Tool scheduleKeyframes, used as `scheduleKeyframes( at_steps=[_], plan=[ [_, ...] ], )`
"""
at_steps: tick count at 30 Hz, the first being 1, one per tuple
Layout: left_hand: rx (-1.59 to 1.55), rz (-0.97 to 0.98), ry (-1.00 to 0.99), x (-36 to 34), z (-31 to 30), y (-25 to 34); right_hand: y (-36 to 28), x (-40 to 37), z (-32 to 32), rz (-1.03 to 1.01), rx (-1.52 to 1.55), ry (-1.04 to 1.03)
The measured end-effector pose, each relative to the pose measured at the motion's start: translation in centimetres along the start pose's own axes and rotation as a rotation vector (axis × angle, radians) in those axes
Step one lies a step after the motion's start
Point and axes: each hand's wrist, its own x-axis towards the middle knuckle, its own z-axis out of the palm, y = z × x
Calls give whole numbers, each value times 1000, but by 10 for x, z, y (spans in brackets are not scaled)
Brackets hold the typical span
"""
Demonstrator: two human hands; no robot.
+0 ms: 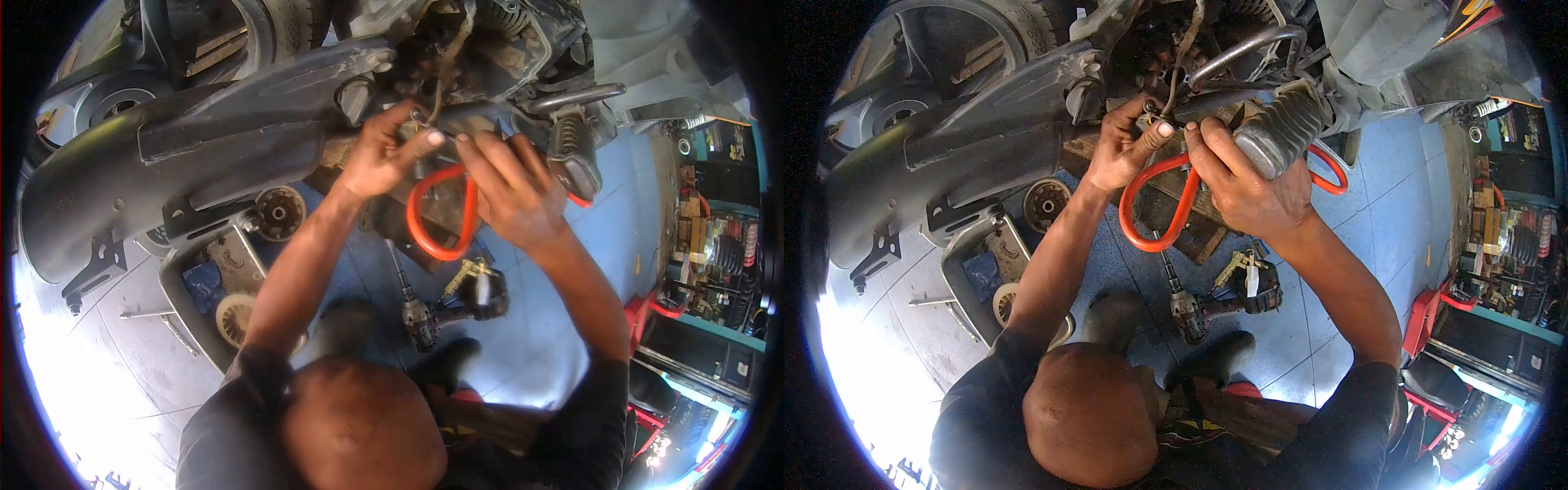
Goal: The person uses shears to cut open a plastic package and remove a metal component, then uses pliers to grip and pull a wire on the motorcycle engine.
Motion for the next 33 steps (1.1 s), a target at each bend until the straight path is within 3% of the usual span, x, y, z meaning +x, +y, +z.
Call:
scheduleKeyframes(
  at_steps=[5,7,11,19,27,33],
  plan=[
    [-27,89,42,1,4,-3,-4,-1,2,12,-58,36],
    [28,-49,7,-1,1,-2,-4,-2,4,15,-64,32],
    [-56,20,25,0,3,-4,-6,-2,2,46,-28,31],
    [-148,-133,-67,1,-4,5,3,-5,16,41,90,112],
    [-173,-150,-66,2,-5,6,6,-7,22,34,141,141],
    [-133,-204,-72,-1,-6,10,15,-15,40,121,395,122]
  ],
)
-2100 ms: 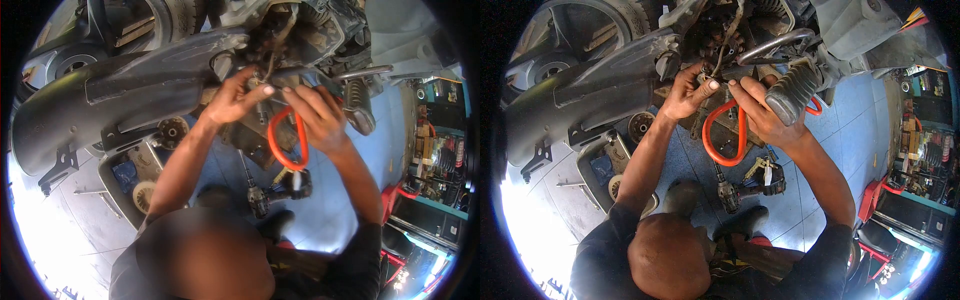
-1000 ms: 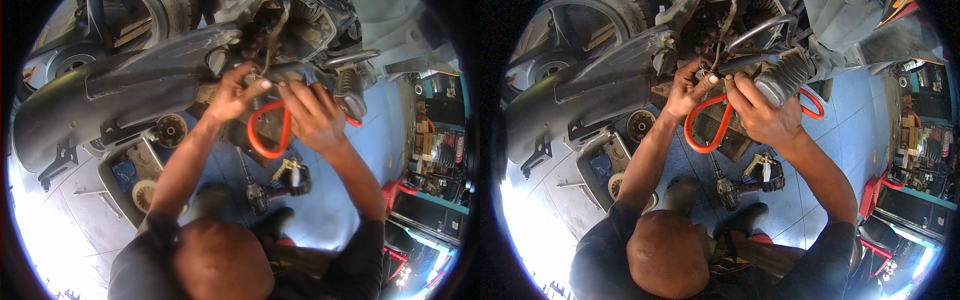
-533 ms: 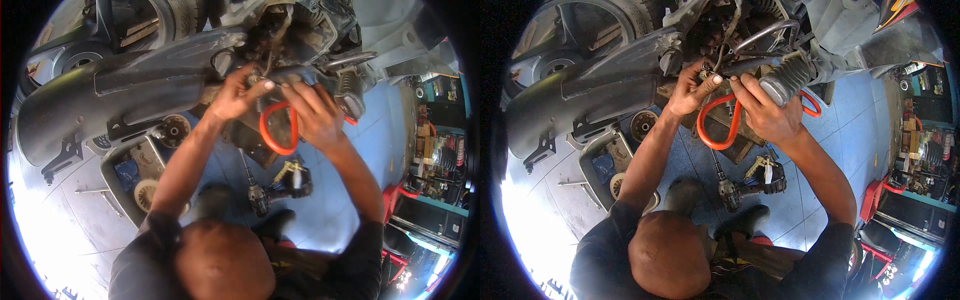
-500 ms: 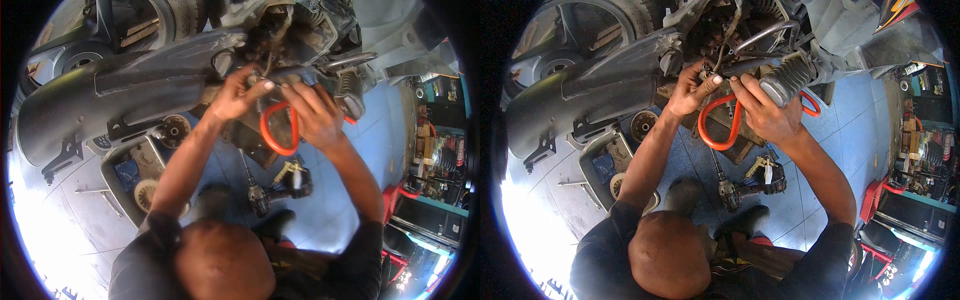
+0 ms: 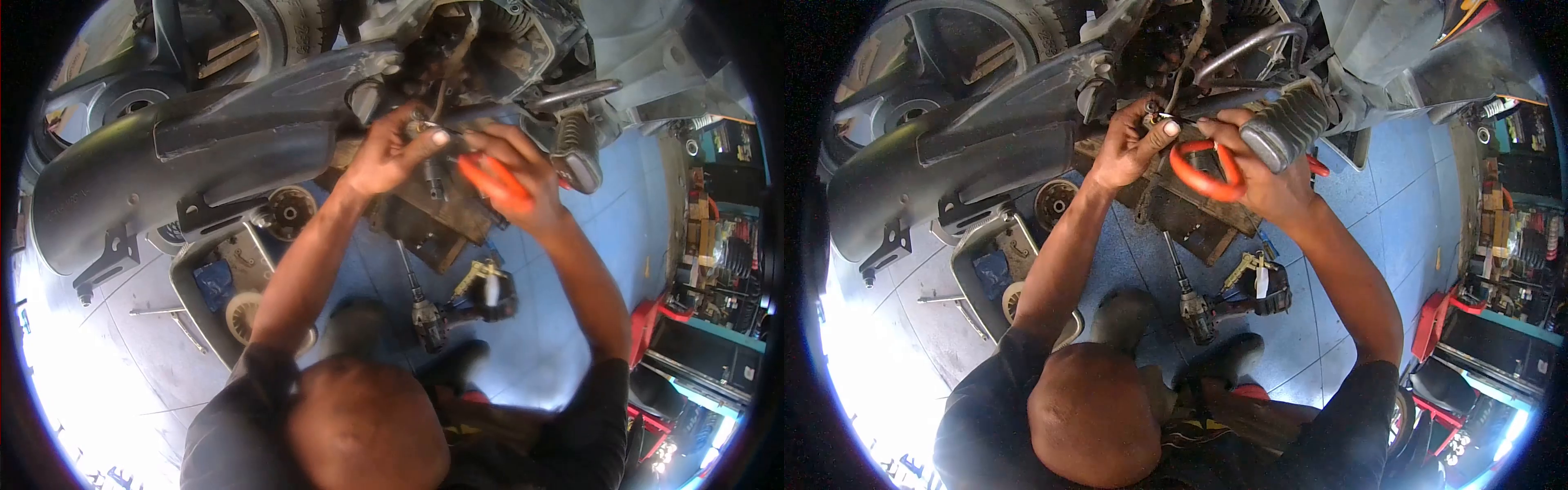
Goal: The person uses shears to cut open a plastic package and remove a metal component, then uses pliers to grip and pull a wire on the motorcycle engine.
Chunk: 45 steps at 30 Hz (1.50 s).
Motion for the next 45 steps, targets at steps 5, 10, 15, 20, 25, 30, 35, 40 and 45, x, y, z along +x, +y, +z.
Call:
scheduleKeyframes(
  at_steps=[5,10,15,20,25,30,35,40,45],
  plan=[
    [-177,6,75,-12,9,-9,-21,-3,-3,208,181,80],
    [-277,16,139,-22,14,-17,-47,-37,2,606,277,112],
    [-350,-3,40,-23,9,-19,-52,-69,19,723,406,270],
    [-390,4,65,-17,20,-14,-50,-50,0,279,23,203],
    [-132,114,139,-12,28,-7,-40,-64,23,346,-101,170],
    [-122,50,148,-7,32,-11,-44,-55,28,262,-142,209],
    [-228,135,149,-3,38,-18,-54,-51,26,336,-224,188],
    [-270,182,189,0,44,-16,-62,-42,19,316,-388,145],
    [-271,177,266,0,49,-4,-61,-39,13,314,-411,74]
  ],
)
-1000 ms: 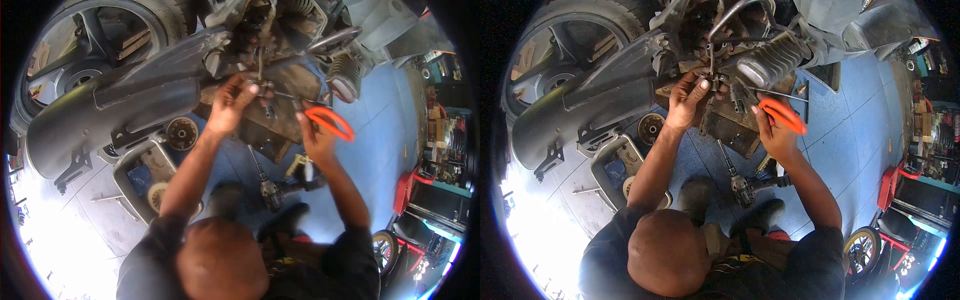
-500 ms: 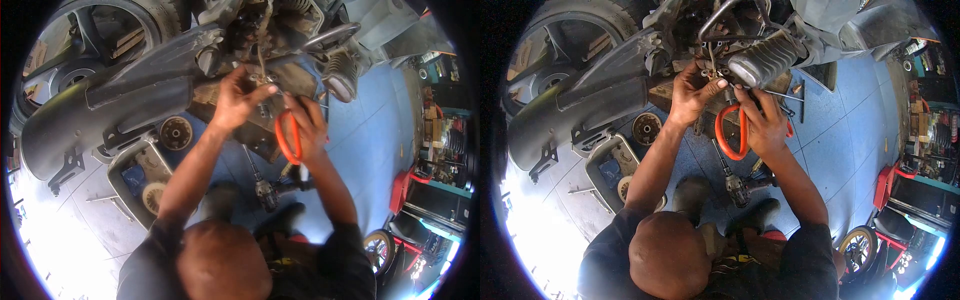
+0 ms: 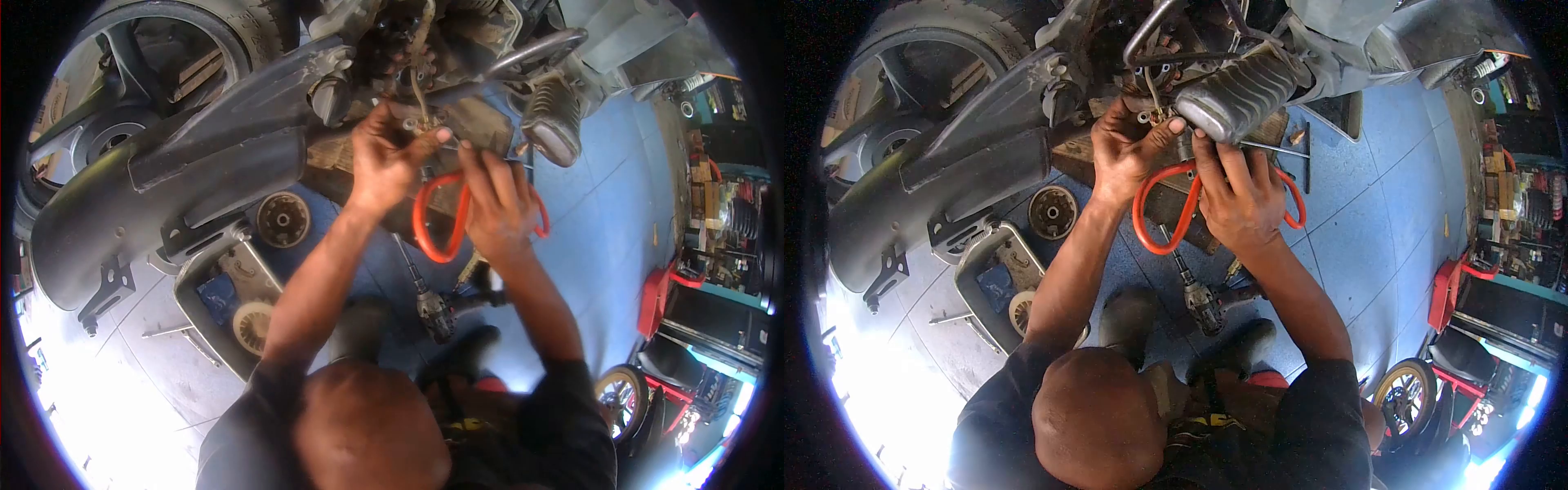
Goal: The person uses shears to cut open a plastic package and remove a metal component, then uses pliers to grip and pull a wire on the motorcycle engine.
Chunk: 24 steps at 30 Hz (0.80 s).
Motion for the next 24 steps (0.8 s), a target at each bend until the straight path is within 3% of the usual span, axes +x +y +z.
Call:
scheduleKeyframes(
  at_steps=[2,9,17,24],
  plan=[
    [15,5,-4,1,-1,1,5,2,4,-4,116,105],
    [75,-33,-80,1,-14,-3,13,0,-5,-31,210,48],
    [59,23,-85,6,-13,-2,-2,5,-12,-112,-151,-33],
    [134,-17,-28,5,-13,-4,1,8,-14,-194,-223,-25]
  ],
)
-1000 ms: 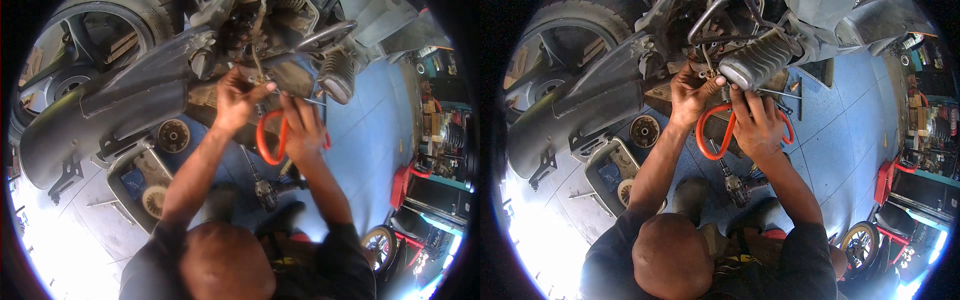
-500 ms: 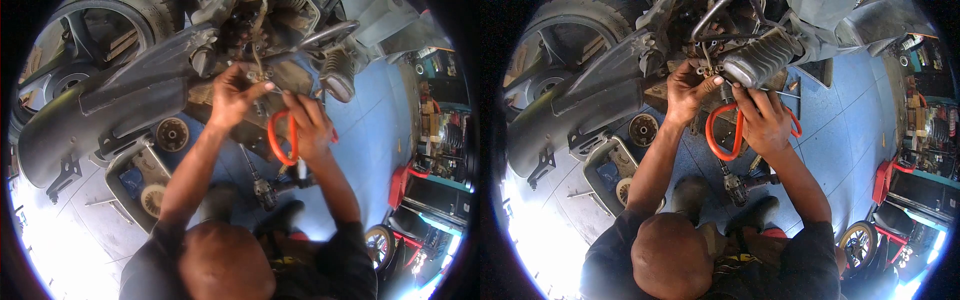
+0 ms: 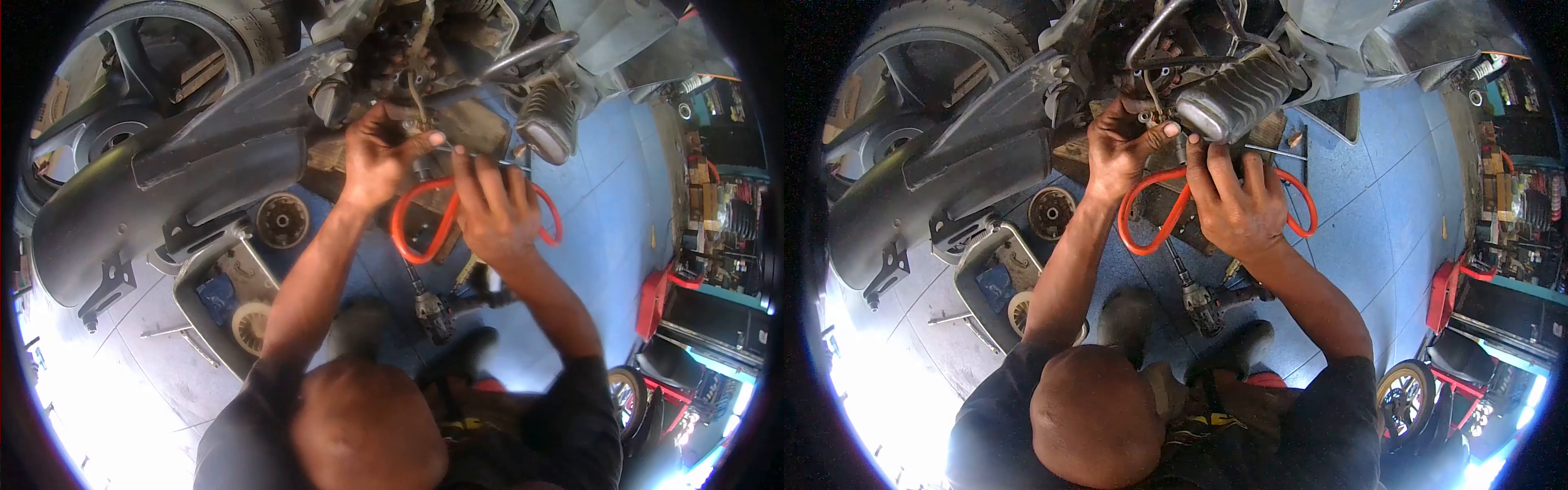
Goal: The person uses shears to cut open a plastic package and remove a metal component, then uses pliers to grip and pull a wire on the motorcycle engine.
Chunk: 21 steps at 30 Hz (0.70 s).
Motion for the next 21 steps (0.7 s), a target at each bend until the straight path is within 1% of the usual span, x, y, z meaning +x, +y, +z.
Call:
scheduleKeyframes(
  at_steps=[3,5,7,9,11,13,15,17,19,21],
  plan=[
    [3,-9,28,-1,1,0,1,-1,1,4,20,40],
    [15,-20,33,-3,3,1,0,0,-2,1,-15,7],
    [-73,25,9,-4,6,6,-2,3,-7,30,19,-18],
    [-68,-8,7,-6,6,7,-3,3,-6,56,52,-42],
    [-65,-38,12,-7,5,5,-2,3,0,327,452,-19],
    [-169,-30,42,-7,4,2,3,2,1,293,504,-24],
    [-193,-15,36,-8,3,2,3,1,2,265,561,-33],
    [-218,1,26,-8,2,2,0,1,1,377,679,-11],
    [-213,-26,18,-7,2,2,-2,1,1,413,726,-2],
    [-167,-3,27,-6,1,-1,-5,0,5,449,776,5]
  ],
)
